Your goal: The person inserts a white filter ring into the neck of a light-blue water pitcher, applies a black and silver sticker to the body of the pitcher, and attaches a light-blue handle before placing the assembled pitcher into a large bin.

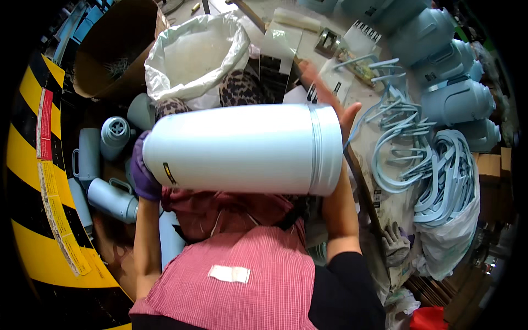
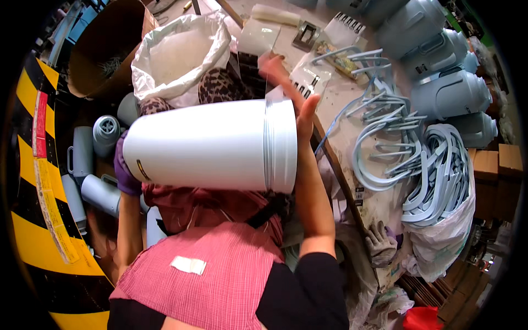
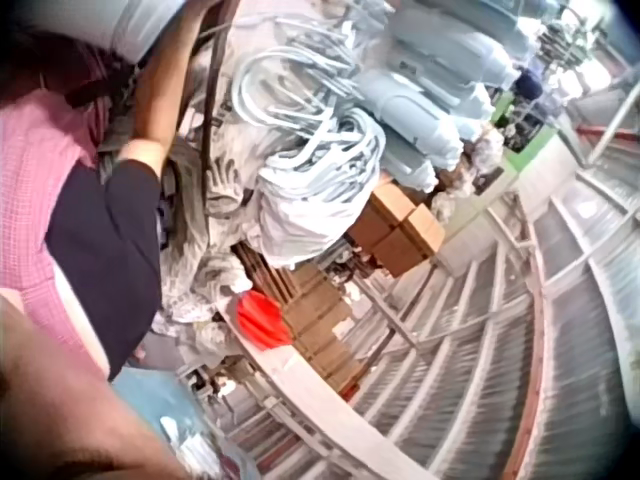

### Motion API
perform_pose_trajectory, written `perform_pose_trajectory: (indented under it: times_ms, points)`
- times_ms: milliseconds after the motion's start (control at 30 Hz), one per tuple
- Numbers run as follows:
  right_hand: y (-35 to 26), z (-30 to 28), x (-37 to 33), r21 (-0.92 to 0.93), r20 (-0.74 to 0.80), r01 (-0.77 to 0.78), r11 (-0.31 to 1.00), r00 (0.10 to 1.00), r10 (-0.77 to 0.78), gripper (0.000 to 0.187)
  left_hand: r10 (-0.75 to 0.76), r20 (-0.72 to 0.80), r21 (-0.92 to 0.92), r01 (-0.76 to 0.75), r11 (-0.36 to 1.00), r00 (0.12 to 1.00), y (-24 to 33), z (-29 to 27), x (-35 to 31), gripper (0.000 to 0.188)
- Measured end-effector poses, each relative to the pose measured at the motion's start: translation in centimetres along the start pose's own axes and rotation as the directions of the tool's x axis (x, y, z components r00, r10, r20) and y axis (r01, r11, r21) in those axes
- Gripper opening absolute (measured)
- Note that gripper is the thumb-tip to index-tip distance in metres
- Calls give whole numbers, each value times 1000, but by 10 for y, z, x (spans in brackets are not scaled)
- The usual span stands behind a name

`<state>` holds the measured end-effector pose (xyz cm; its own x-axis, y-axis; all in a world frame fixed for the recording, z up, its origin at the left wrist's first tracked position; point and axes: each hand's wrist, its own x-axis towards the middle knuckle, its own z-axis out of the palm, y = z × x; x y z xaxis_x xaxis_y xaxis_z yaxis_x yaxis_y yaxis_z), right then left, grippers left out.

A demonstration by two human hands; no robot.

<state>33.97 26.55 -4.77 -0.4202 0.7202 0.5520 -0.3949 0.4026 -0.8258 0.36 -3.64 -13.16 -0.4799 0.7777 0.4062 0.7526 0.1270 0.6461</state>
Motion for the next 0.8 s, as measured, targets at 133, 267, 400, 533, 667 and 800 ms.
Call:
perform_pose_trajectory:
  times_ms: [133, 267, 400, 533, 667, 800]
  points:
    - [-14, 5, -4, 229, -166, -135, 964, 970, 175, 106, 20, 24, 26, -21, 999, 1000, 21, -13, 4, 48]
    - [-28, 5, -24, 77, -91, 102, 992, 991, -95, 106, -137, -9, -239, 131, 962, 990, 30, -7, 2, 58]
    - [-32, -8, -44, -5, 41, 152, 988, 988, -151, 99, -166, 53, -195, 173, 965, 985, 11, -12, -10, 57]
    - [-65, -63, -65, -633, 155, 151, 759, 986, -67, 41, 175, 66, 62, -180, 982, 982, -3, -77, 7, 55]
    - [-91, -169, -60, -980, 177, 193, -46, 956, 232, 44, -68, -257, -99, 44, 994, 964, 32, -137, 51, 49]
    - [-89, -244, -51, -970, 229, 243, 28, 864, 447, 45, 140, 73, -110, -132, 985, 987, 86, -116, 90, 50]
